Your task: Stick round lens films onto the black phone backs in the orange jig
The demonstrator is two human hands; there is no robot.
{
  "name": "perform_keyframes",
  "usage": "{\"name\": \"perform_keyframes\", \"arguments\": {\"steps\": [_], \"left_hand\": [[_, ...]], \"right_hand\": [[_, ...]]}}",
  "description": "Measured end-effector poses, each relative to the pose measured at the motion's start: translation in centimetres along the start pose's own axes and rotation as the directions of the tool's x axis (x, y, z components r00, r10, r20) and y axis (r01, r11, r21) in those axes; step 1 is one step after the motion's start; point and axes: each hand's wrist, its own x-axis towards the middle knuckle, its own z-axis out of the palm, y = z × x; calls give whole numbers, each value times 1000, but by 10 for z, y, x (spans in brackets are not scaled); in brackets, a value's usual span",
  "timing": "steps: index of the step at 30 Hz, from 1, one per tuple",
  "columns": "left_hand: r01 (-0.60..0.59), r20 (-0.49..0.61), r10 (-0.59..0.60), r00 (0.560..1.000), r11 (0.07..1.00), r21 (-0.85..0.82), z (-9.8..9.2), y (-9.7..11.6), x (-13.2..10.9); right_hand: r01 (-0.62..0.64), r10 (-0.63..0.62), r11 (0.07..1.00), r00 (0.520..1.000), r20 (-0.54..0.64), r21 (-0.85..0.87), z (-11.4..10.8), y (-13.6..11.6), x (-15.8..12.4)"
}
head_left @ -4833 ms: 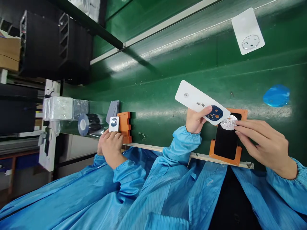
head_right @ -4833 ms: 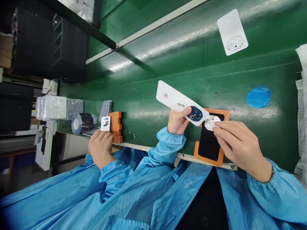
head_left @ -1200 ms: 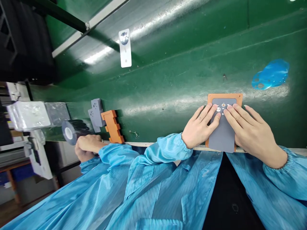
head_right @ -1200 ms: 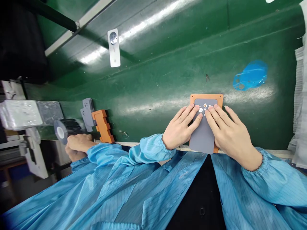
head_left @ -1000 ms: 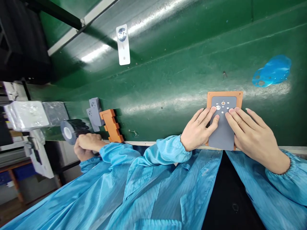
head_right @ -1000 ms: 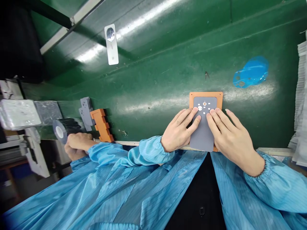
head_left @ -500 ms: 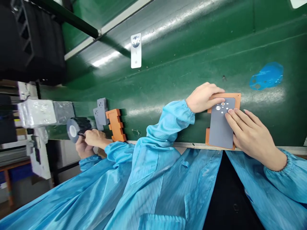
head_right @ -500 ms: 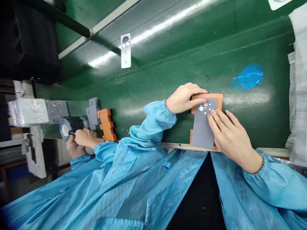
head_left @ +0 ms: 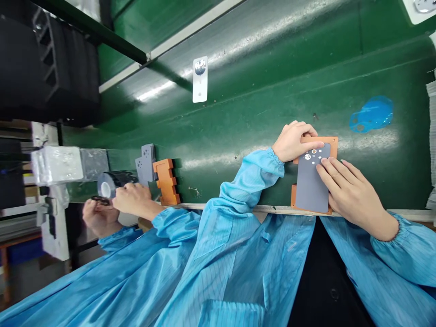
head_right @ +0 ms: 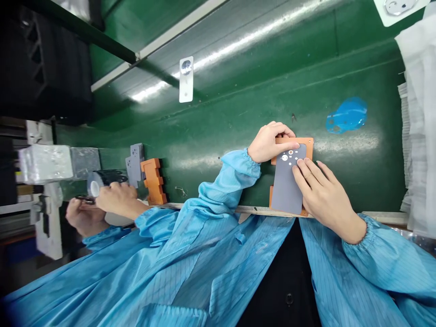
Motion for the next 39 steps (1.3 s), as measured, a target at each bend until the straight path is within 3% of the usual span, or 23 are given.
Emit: {"name": "perform_keyframes", "arguments": {"steps": [5,8,10,12,14,17,20,23,28,33,36,39], "left_hand": [[-67,-164,21,986,957,-283,-22,2,-14],[-101,-247,-19,969,882,-461,-33,6,-32],[-132,-296,-56,954,806,-578,-31,9,-43],[-185,-338,-70,938,724,-665,-21,14,-54],[-236,-360,-45,932,677,-697,-6,23,-63],[-306,-446,-1,895,727,-615,15,42,-73],[-407,-598,72,798,796,-447,25,63,-74],[-480,-677,168,716,824,-303,27,77,-70],[-532,-725,291,624,838,-121,33,84,-63],[-510,-717,342,607,860,-21,40,82,-63],[-446,-701,272,660,892,-74,38,82,-66],[-309,-622,19,782,880,-361,24,77,-64]], "right_hand": [[-57,77,985,989,-122,163,0,1,-6],[-81,217,887,942,-255,454,-10,2,-3],[-119,424,682,869,-257,721,-15,4,2],[-109,636,339,759,-143,934,-15,6,9],[-49,727,6,686,29,999,-11,10,16],[-26,681,-284,698,221,958,-1,16,22],[30,622,-526,695,361,850,2,21,24],[110,548,-741,668,503,663,-1,21,26],[158,489,-830,670,559,535,-7,20,30],[183,493,-836,662,564,516,-4,20,32],[122,487,-819,664,567,560,-5,17,32],[-15,508,-722,668,544,692,-12,15,30]]}}
